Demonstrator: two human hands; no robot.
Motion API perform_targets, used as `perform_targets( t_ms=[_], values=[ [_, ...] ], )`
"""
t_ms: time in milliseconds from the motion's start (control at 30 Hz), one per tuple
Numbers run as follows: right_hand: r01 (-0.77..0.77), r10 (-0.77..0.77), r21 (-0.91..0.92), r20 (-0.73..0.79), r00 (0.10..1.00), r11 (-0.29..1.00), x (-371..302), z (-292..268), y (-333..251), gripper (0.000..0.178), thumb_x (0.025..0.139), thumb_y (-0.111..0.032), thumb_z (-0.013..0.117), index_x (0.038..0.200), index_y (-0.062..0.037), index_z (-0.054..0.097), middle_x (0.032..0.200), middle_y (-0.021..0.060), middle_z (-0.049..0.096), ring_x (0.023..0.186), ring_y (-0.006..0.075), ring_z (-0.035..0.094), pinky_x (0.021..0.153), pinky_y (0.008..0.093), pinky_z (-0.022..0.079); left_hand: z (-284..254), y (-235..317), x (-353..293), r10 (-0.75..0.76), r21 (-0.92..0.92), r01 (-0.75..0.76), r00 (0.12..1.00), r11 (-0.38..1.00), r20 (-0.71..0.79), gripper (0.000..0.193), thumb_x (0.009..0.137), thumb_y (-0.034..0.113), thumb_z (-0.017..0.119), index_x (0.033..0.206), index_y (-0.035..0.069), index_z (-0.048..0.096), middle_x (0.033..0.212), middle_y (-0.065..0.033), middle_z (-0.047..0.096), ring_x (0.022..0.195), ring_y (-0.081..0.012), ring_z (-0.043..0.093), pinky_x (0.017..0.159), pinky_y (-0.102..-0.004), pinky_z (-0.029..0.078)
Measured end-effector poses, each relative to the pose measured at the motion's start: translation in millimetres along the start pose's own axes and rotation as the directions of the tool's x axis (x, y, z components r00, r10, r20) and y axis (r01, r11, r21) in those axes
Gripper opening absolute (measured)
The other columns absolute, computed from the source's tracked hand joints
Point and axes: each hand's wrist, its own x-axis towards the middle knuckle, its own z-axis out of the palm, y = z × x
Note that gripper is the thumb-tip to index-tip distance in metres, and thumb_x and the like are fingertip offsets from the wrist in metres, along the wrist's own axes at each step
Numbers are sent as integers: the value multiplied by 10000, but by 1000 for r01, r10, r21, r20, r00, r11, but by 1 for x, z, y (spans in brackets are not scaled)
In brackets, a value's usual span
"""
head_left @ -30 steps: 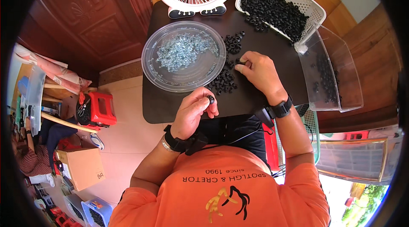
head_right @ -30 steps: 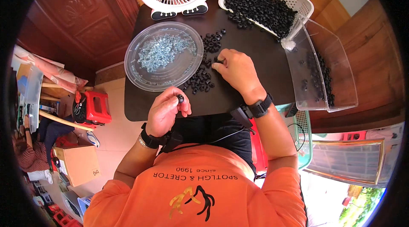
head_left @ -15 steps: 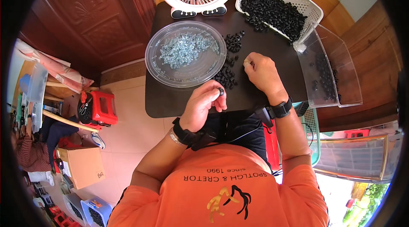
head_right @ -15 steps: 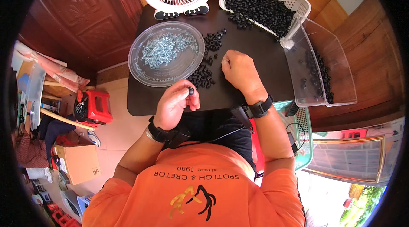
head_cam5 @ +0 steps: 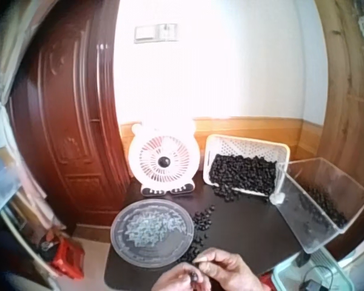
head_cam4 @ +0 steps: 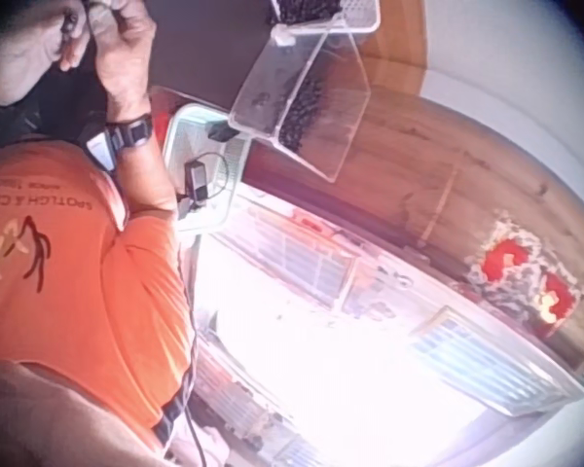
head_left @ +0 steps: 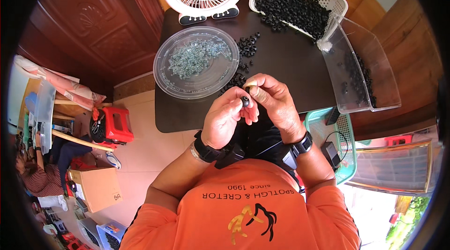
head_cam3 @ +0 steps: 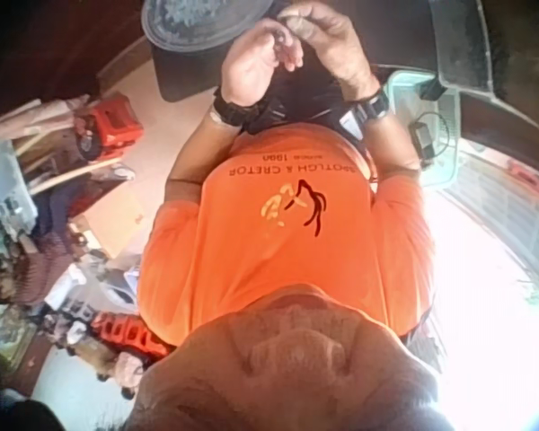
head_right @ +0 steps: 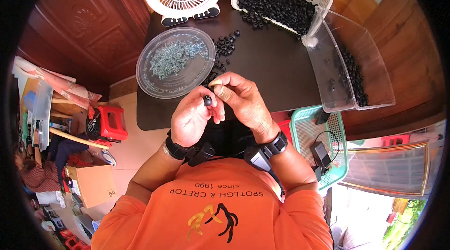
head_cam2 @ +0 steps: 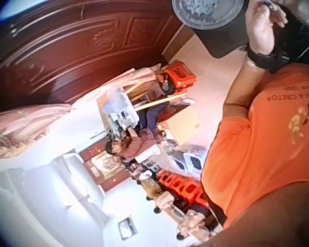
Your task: Sorting small black components from a tray into a lid by hand.
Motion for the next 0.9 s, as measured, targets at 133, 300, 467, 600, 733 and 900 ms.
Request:
perform_targets(
  t_ms=[133,300,467,600,733,900],
  values=[
    [127,-140,-264,-29,990,956,-8,4,2,133,941,-88,575,991,33,599,786,87,631,635,149,620,623,287,537,-5,-3,-5,-44,80,50,996,996,-73,264,931,270,467,910,15,531,811,-100,601,724,-155,570,656,-254,425],
    [-177,156,86,209,965,980,-4,-11,-13,162,929,-82,589,1006,60,604,846,97,657,743,147,639,671,292,536,-7,2,-7,-107,140,103,994,985,16,246,895,253,461,850,15,501,766,-144,579,688,-202,565,614,-278,429],
    [-110,129,-188,90,988,976,-2,-17,-13,241,915,-197,634,1005,26,650,852,42,651,776,97,588,730,246,496,-7,2,-8,-74,82,72,997,994,17,283,918,287,471,869,10,500,785,-134,571,684,-208,557,610,-290,429],
    [-168,171,-73,28,985,983,-1,-13,-10,294,904,-265,648,995,14,668,865,26,647,762,82,559,727,232,480,-7,1,-11,-69,59,70,997,996,-16,315,934,320,479,891,9,498,762,-112,547,678,-207,550,602,-295,426],
    [-136,134,-139,-18,991,981,0,-10,-12,321,898,-304,652,984,4,672,869,16,645,762,79,551,723,232,477,-6,3,-14,-118,56,123,990,991,-76,331,943,340,480,912,10,491,735,-87,521,658,-202,538,591,-296,421],
    [-116,114,-172,-23,993,978,2,-6,-11,319,889,-316,662,975,-9,671,870,14,643,771,78,550,723,230,473,-5,5,-15,-122,77,131,986,988,-111,316,943,332,481,922,17,487,734,-81,522,646,-196,533,586,-292,417]
  ],
)
